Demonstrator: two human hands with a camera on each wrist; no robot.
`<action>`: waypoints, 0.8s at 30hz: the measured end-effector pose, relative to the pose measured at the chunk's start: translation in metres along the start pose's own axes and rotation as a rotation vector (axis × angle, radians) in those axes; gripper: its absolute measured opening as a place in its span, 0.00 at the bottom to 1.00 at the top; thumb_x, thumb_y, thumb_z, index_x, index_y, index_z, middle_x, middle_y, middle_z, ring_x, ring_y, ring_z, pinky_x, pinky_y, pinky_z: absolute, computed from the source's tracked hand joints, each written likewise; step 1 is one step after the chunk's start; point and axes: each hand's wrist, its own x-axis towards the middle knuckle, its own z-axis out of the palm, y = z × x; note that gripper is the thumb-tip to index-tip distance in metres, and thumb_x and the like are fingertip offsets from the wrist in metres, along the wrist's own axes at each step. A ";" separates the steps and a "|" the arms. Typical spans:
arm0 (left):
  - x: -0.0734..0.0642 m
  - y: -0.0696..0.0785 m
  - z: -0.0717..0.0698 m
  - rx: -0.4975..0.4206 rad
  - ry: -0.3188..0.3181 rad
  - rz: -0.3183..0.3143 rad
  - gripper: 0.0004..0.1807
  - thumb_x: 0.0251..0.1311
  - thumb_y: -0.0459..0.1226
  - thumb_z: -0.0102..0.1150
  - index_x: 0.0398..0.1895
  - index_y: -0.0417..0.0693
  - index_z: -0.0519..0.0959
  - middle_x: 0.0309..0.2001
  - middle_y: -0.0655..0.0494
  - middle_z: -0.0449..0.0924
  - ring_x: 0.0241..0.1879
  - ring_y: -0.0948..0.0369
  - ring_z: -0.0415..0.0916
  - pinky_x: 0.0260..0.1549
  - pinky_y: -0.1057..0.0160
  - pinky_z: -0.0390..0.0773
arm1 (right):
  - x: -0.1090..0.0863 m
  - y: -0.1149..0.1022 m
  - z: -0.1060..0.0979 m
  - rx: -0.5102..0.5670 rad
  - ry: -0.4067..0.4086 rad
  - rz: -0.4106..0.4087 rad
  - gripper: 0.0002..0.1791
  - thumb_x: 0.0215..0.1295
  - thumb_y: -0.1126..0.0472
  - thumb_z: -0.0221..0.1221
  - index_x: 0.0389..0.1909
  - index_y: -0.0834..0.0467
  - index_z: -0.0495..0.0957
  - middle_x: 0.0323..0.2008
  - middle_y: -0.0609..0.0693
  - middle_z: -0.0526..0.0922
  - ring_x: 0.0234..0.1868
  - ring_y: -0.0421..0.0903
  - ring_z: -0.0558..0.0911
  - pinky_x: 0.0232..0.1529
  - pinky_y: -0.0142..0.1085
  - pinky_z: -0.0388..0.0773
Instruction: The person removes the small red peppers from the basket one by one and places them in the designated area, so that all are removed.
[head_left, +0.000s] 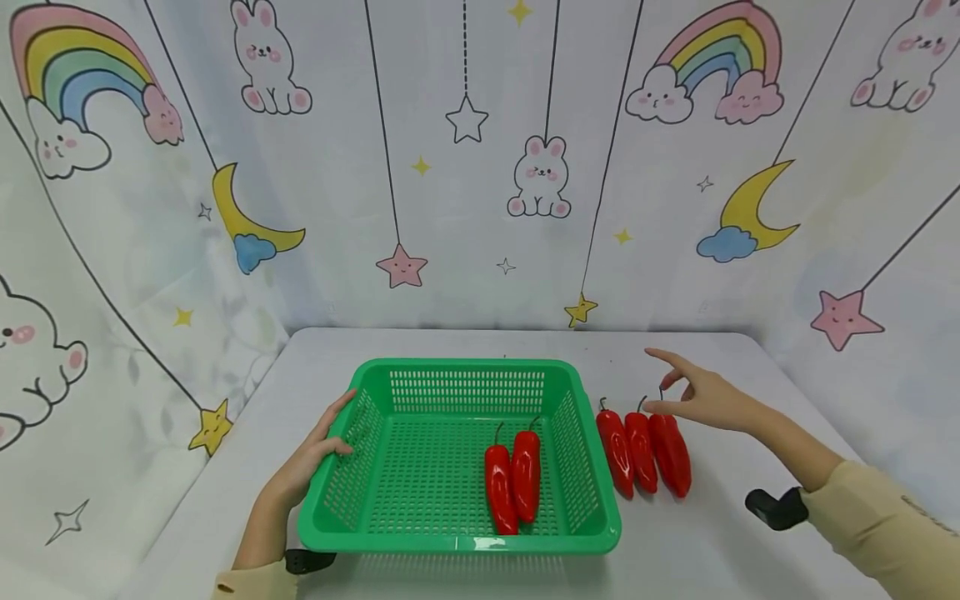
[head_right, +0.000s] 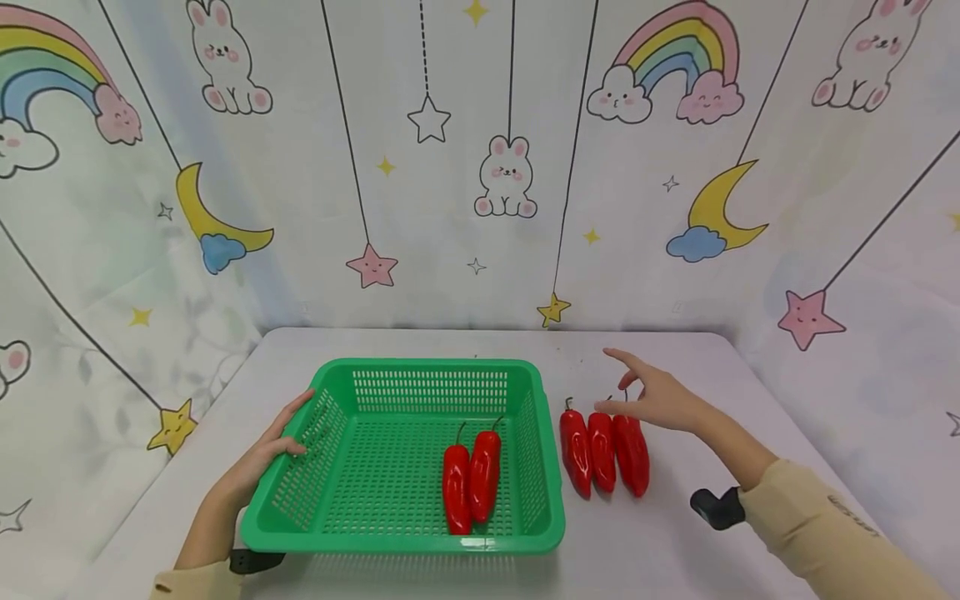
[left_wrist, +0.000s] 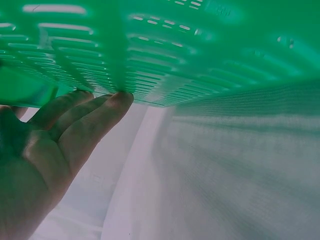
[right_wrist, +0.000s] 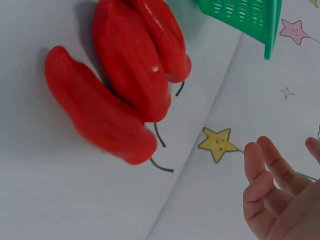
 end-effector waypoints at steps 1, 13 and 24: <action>0.000 0.000 0.000 -0.002 -0.001 -0.001 0.44 0.52 0.30 0.44 0.72 0.63 0.41 0.70 0.44 0.33 0.62 0.39 0.47 0.41 0.53 0.70 | 0.001 -0.004 0.000 0.006 0.002 -0.008 0.50 0.50 0.45 0.63 0.70 0.54 0.49 0.46 0.63 0.72 0.30 0.46 0.75 0.26 0.35 0.76; 0.000 0.002 0.001 -0.005 0.000 -0.004 0.44 0.52 0.30 0.43 0.72 0.63 0.41 0.70 0.42 0.34 0.61 0.38 0.49 0.41 0.52 0.70 | 0.009 -0.041 0.004 0.034 0.013 -0.092 0.49 0.49 0.46 0.63 0.70 0.51 0.50 0.47 0.61 0.73 0.30 0.44 0.75 0.23 0.34 0.75; 0.000 0.002 0.000 -0.003 0.002 -0.006 0.44 0.52 0.30 0.43 0.72 0.63 0.41 0.70 0.42 0.33 0.61 0.38 0.47 0.41 0.53 0.70 | 0.016 -0.073 0.019 0.043 -0.009 -0.155 0.47 0.48 0.44 0.64 0.69 0.49 0.53 0.47 0.58 0.74 0.31 0.43 0.75 0.26 0.33 0.74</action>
